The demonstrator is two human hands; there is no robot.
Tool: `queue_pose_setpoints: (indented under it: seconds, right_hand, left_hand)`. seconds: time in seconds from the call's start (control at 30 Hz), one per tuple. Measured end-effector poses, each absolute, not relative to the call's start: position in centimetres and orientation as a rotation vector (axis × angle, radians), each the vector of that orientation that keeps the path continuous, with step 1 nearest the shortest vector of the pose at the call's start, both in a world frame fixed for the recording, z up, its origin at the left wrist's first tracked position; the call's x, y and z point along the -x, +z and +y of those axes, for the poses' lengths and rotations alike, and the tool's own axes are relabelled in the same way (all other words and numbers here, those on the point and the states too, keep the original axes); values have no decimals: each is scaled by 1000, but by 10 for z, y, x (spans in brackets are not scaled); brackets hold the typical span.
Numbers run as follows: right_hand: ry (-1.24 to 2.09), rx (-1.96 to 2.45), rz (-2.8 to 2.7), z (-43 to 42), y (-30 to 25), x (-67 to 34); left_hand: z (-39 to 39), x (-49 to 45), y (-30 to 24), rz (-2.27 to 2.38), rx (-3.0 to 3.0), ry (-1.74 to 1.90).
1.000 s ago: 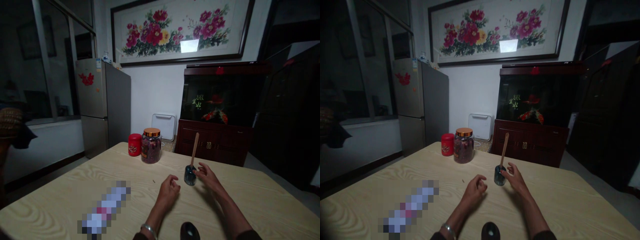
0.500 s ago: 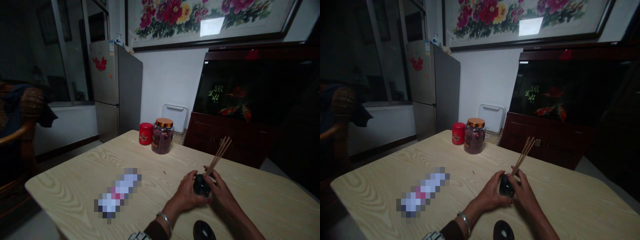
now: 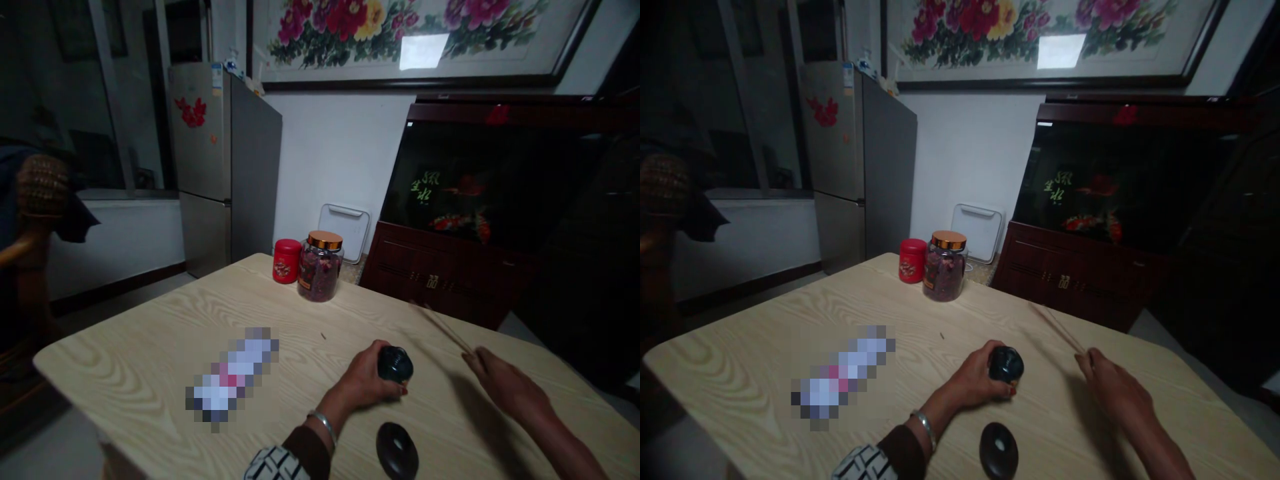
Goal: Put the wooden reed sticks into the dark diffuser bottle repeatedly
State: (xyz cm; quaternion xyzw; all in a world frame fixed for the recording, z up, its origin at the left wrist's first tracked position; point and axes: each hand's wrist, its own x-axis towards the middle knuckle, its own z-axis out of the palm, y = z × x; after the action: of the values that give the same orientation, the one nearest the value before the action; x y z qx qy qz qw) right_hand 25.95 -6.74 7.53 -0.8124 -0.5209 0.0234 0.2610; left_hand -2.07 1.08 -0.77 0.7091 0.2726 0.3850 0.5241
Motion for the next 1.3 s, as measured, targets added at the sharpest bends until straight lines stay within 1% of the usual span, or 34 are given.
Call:
queue_pose_setpoints:
  seconds: [0.03,0.1,0.2,0.27,0.33,0.37,0.47,0.53,0.67,0.73,0.8,0.93,1.03,1.13,1.3]
  right_hand:
    - [52,2318,-1458,-78,54,-269]
    - [49,2378,-1569,-97,17,-277]
    - [-114,2349,-1700,-114,-4,-272]
    - [-243,2321,-1744,-119,5,-259]
    - [-243,2263,-1750,-123,26,-237]
    - [-168,2205,-1755,-125,37,-223]
    - [347,1970,-1868,-135,62,-167]
    - [591,1803,-2021,-141,67,-131]
    - [668,1707,-2129,-142,60,-97]
    - [780,1574,-2030,-138,62,-105]
    - [858,1447,-1806,-129,72,-120]
    - [720,1298,-1311,-99,98,-138]
    - [681,1196,-1134,-72,98,-135]
    - [682,1167,-1128,-51,79,-132]
    - [635,1204,-1314,-43,52,-144]
  left_hand:
    - [11,20,-8,647,-1698,922]
    - [12,20,-9,644,-1707,923]
    - [11,20,-9,652,-1718,924]
    - [11,20,-8,650,-1720,928]
    - [11,20,-8,646,-1720,931]
    - [11,20,-7,645,-1719,931]
    - [11,20,-7,651,-1718,931]
    - [11,20,-7,650,-1719,937]
    - [9,21,-6,635,-1715,947]
    - [9,21,-6,634,-1720,943]
    - [10,21,-7,643,-1732,939]
    - [12,19,-8,677,-1751,941]
    - [12,18,-9,690,-1741,943]
    - [12,18,-9,668,-1727,918]
    - [12,19,-7,637,-1706,912]
